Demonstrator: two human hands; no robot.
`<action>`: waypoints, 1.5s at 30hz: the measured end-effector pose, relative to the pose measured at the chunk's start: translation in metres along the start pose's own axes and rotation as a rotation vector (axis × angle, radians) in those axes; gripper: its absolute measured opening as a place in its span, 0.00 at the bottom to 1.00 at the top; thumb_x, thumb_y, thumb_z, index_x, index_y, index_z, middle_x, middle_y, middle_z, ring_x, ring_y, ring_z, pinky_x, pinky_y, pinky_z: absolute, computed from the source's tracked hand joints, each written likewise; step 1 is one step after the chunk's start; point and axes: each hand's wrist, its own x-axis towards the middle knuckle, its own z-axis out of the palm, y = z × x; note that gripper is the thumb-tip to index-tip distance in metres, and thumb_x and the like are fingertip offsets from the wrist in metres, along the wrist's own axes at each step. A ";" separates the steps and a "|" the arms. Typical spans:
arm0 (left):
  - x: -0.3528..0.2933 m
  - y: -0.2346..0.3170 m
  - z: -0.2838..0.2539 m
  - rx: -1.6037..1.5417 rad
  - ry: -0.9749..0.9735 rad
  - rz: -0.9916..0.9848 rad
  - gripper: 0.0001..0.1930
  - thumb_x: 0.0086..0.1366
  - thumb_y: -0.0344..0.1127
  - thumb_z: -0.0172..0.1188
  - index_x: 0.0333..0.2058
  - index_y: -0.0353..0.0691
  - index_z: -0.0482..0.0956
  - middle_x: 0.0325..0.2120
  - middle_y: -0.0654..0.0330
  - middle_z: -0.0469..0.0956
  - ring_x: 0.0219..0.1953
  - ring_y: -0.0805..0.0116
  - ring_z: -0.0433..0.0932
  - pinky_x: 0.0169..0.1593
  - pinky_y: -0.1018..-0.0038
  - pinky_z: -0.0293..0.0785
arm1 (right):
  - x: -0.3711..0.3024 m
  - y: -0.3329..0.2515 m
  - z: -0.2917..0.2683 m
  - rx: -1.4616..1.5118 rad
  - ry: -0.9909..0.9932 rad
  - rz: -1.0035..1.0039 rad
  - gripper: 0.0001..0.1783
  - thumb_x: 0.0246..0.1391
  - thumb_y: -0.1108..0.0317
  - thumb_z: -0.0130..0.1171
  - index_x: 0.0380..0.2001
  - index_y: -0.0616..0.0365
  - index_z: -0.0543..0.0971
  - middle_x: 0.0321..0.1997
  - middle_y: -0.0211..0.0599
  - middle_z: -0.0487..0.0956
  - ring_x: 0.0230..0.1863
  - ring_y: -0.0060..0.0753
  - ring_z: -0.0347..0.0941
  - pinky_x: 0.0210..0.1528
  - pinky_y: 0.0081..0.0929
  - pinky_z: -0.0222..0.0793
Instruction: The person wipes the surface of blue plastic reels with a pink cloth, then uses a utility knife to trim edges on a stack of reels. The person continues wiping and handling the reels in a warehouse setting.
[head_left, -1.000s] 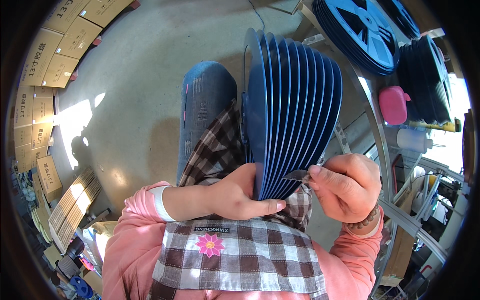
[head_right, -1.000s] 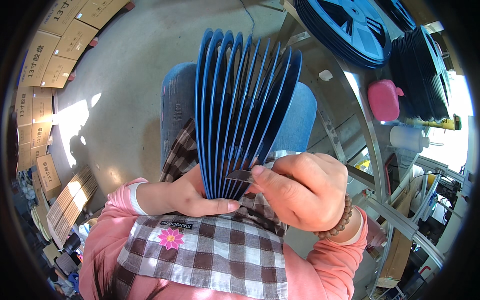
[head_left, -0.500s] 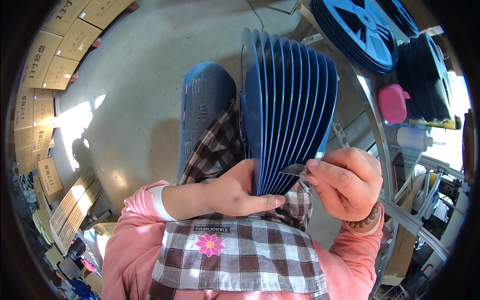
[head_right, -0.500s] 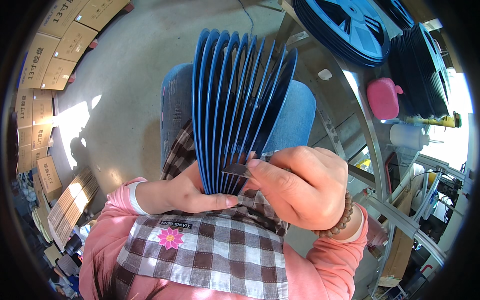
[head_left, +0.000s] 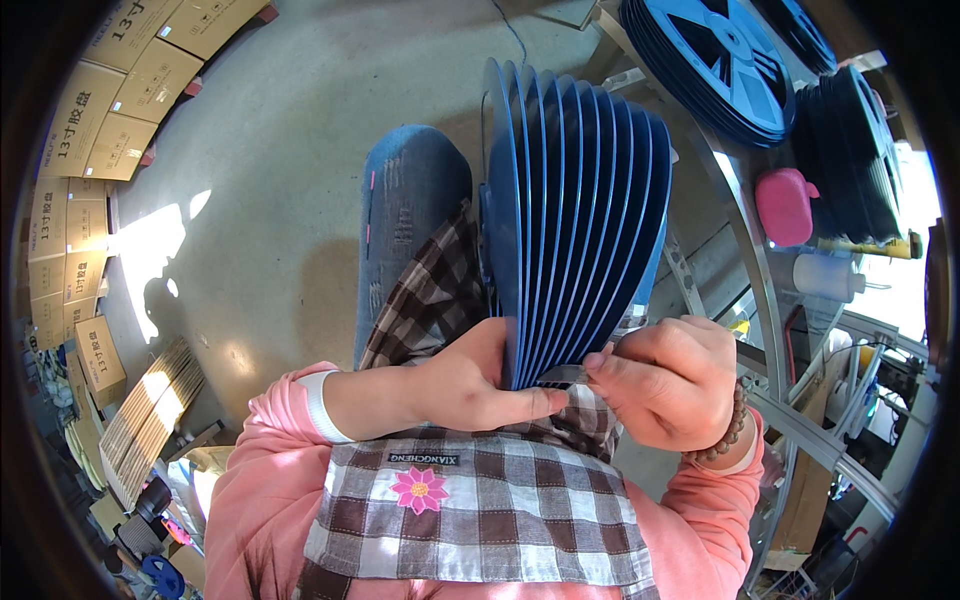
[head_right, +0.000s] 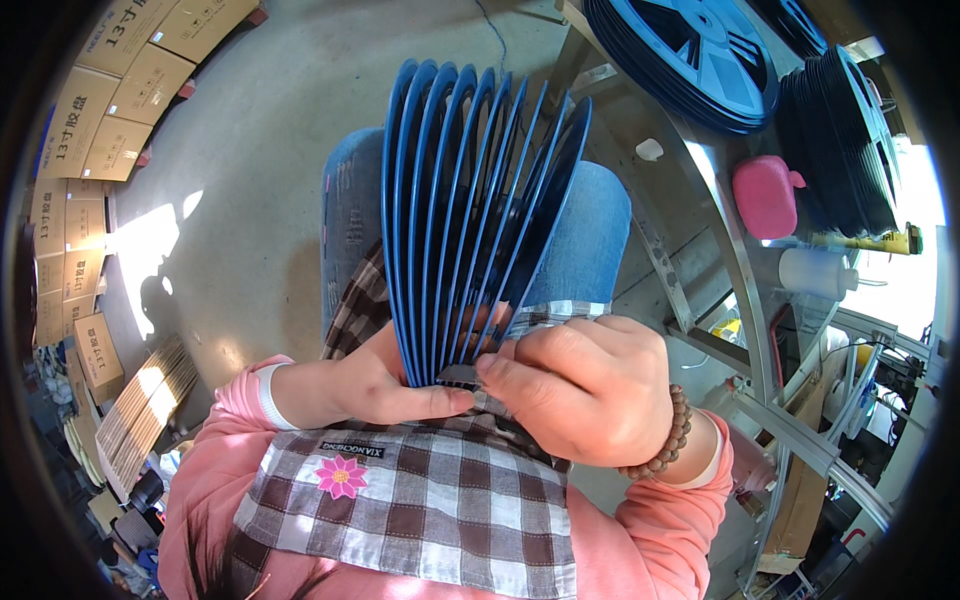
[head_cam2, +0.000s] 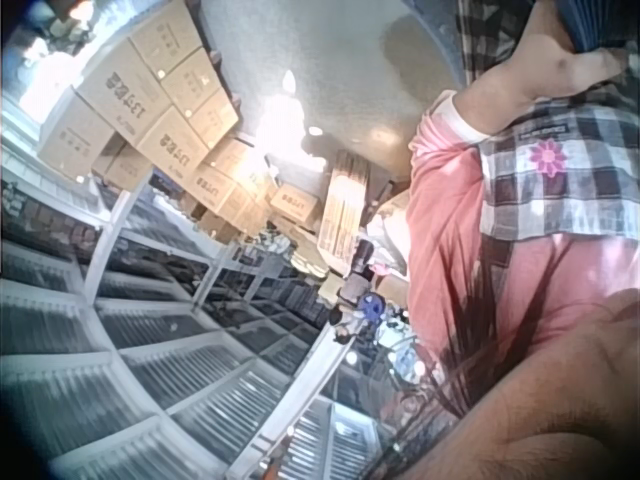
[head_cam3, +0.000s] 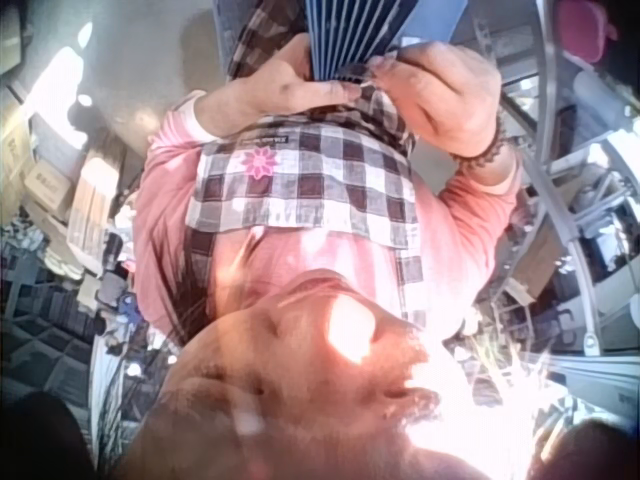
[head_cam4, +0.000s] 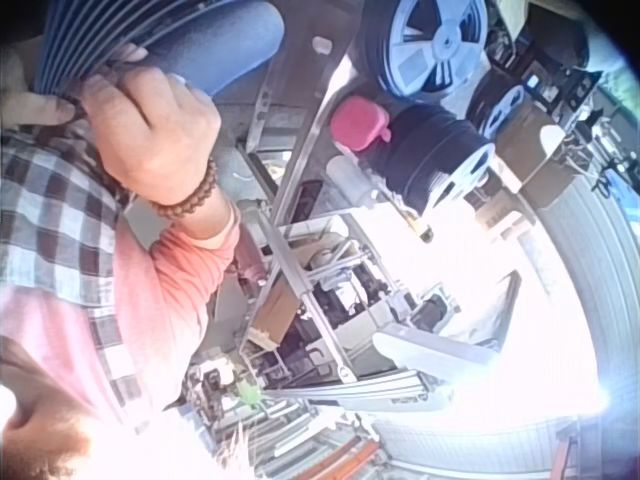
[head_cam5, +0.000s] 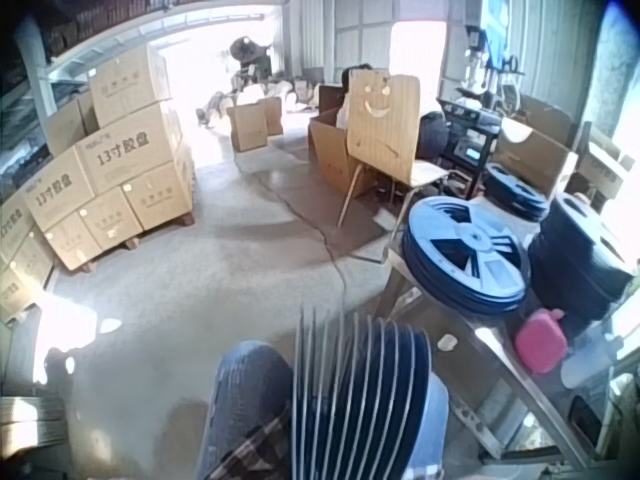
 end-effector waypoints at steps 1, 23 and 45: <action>0.000 0.000 0.000 -0.013 -0.003 0.010 0.37 0.62 0.19 0.57 0.67 0.37 0.51 0.59 0.54 0.69 0.61 0.67 0.67 0.63 0.69 0.65 | -0.001 0.001 0.000 0.020 0.023 0.005 0.13 0.38 0.73 0.71 0.31 0.55 0.82 0.23 0.29 0.74 0.16 0.26 0.69 0.16 0.22 0.56; 0.001 0.010 0.007 -0.310 0.052 -0.016 0.27 0.61 0.29 0.58 0.59 0.32 0.66 0.50 0.57 0.74 0.54 0.70 0.71 0.58 0.71 0.66 | 0.022 0.009 -0.007 0.009 0.089 0.162 0.16 0.38 0.78 0.69 0.36 0.58 0.83 0.25 0.32 0.74 0.19 0.29 0.72 0.19 0.23 0.64; -0.002 0.003 0.001 -0.259 0.037 -0.025 0.25 0.60 0.29 0.58 0.57 0.34 0.68 0.41 0.64 0.75 0.38 0.79 0.72 0.42 0.79 0.69 | 0.010 0.007 0.002 -0.031 0.148 0.095 0.17 0.36 0.74 0.70 0.35 0.56 0.83 0.24 0.29 0.73 0.17 0.26 0.69 0.16 0.22 0.60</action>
